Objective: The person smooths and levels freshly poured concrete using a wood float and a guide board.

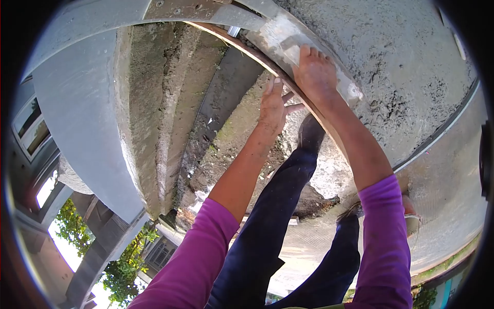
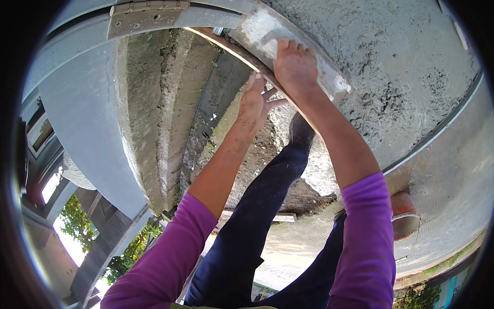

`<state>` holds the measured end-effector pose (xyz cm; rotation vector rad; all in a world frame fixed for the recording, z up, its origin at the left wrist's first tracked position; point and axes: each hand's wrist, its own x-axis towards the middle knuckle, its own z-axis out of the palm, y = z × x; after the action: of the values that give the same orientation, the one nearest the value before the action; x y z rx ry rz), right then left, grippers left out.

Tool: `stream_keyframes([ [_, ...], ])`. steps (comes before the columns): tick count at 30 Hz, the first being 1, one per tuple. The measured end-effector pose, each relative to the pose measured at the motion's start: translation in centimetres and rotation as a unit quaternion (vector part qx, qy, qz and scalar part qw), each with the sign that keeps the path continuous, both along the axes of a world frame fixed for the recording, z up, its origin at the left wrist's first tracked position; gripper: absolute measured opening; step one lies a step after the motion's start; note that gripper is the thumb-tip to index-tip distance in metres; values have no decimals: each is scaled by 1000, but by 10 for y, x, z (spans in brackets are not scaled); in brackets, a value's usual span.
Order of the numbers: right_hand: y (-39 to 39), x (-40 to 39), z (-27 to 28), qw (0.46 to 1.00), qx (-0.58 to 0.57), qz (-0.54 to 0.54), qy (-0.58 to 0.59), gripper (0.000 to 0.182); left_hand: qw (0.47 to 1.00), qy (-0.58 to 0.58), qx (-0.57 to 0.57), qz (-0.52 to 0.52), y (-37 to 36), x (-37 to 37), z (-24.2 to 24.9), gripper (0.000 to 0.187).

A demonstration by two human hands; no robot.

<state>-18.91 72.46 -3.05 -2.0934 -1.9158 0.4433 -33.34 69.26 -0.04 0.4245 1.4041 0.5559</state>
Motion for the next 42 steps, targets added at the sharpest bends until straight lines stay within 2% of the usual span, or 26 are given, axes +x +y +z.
stream_keyframes([
  [2,7,16,-10,1000,-3,-10,2,35,999,21,-29,0,-11,0,28,76],
  [3,1,30,-13,999,-13,-34,9,35,996,66,-22,-64,-18,5,65,74],
  [5,-15,59,-12,995,-58,-85,8,38,987,79,-29,-138,-36,13,142,71],
  [7,-46,70,-1,996,-44,-73,-22,40,987,39,-46,-146,-59,35,223,70],
  [9,-69,57,1,998,-23,-53,-14,41,988,-32,-56,-141,-86,49,254,65],
  [11,-70,34,-4,999,14,-26,26,42,980,-45,-20,-192,-103,66,244,66],
  [13,-33,29,-6,999,-21,-21,35,42,962,-31,-2,-270,-112,73,227,66],
  [14,-17,32,-11,998,-42,-16,40,41,951,-21,-11,-308,-116,76,224,66],
  [17,1,53,-24,1000,9,-9,20,41,928,-19,-9,-372,-121,76,217,64],
  [18,-2,60,-23,999,-3,-46,15,40,922,-13,-5,-386,-125,74,216,63],
  [20,-8,83,-22,993,-19,-118,1,40,919,3,-8,-394,-133,72,214,61],
  [24,-24,115,-10,988,-51,-145,29,40,911,1,-4,-412,-128,82,220,59],
  [26,-10,99,-19,991,-35,-126,2,42,909,-4,6,-416,-126,87,219,59],
  [29,-12,62,-35,997,48,-68,-3,44,904,18,15,-426,-136,85,215,58],
  [32,-50,72,-20,997,-59,-44,2,44,896,39,23,-441,-137,85,213,56],
  [35,-83,89,-22,998,-20,-64,13,43,897,32,47,-438,-127,89,216,55],
  [38,-49,62,-33,999,41,-21,2,45,892,22,66,-446,-114,92,218,54],
  [42,-17,54,-24,1000,19,6,0,42,885,-3,49,-463,-116,100,226,55],
])
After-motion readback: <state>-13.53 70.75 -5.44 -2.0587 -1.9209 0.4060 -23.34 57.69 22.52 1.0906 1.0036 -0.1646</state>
